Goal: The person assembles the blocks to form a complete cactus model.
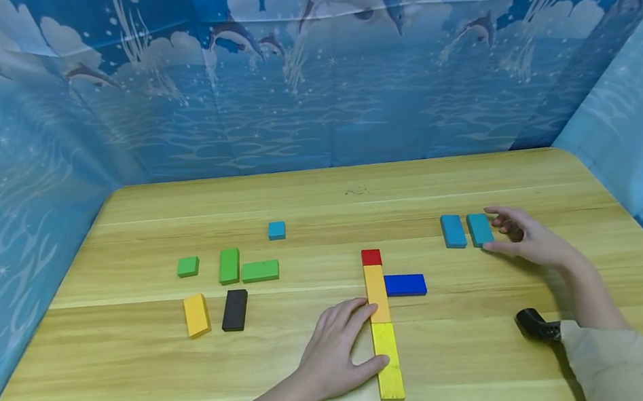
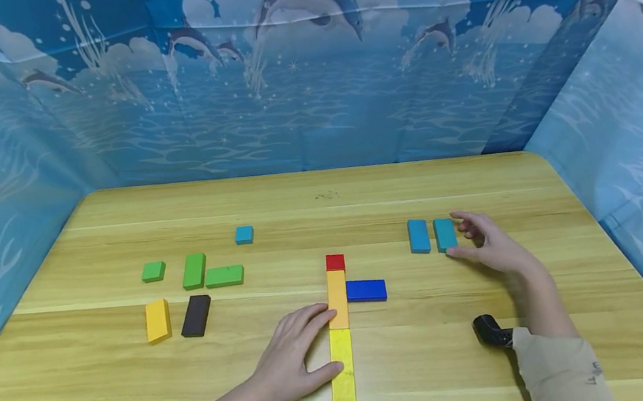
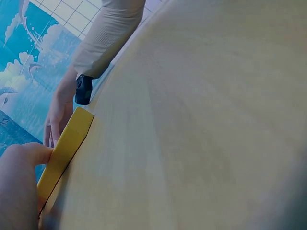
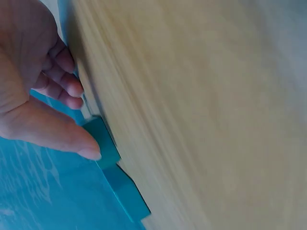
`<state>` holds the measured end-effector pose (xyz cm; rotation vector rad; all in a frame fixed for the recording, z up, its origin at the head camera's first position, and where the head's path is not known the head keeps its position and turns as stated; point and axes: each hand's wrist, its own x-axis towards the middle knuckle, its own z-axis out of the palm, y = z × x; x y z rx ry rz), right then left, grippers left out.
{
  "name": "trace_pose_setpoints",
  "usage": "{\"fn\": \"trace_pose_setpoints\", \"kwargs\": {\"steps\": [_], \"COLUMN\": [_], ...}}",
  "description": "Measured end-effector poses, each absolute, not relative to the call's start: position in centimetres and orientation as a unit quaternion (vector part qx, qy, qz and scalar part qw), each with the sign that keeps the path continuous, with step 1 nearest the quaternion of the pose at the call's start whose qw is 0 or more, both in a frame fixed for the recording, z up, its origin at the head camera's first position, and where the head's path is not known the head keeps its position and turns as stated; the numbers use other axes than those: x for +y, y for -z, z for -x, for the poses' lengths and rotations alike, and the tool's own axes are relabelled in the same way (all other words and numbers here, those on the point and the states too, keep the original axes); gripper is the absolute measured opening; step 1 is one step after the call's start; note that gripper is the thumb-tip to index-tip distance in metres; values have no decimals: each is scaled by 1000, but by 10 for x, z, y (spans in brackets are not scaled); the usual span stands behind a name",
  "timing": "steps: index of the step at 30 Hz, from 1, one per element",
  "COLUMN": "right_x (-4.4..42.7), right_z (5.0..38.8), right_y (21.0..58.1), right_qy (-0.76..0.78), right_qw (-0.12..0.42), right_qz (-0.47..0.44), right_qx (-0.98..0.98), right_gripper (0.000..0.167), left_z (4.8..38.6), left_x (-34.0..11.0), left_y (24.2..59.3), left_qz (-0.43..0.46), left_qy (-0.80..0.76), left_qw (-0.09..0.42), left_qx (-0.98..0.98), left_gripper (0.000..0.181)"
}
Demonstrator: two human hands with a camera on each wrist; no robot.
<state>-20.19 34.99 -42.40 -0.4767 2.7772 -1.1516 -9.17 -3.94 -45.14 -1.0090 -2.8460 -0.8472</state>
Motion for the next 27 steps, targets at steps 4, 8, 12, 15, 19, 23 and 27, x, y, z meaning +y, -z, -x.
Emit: {"fn": "trace_pose_setpoints", "kwargs": {"steps": [4, 8, 12, 15, 19, 23, 27], "right_x": [353, 354, 354, 353, 353, 354, 352], "right_z": [204, 205, 205, 205, 204, 204, 202], "right_y": [423, 422, 422, 422, 424, 426, 425], "right_qy": [390, 383, 375, 377, 392, 420, 449], "right_qw": [72, 91, 99, 100, 86, 56, 31], "right_qz": [157, 152, 143, 137, 132, 132, 125], "right_qx": [905, 907, 910, 910, 906, 896, 884], "right_gripper": [64, 65, 65, 65, 64, 60, 59], "left_z": [92, 92, 93, 93, 93, 92, 92], "left_x": [-39, -39, -39, -39, -39, -39, -39], "left_y": [452, 452, 452, 452, 453, 454, 454], "left_qz": [324, 328, 326, 324, 329, 331, 330], "left_qy": [267, 263, 267, 268, 262, 259, 260], "left_qw": [10, 19, 15, 12, 23, 29, 29], "left_qx": [-907, -907, -907, -907, -907, -907, -907], "left_gripper": [66, 66, 66, 67, 67, 67, 67]}}
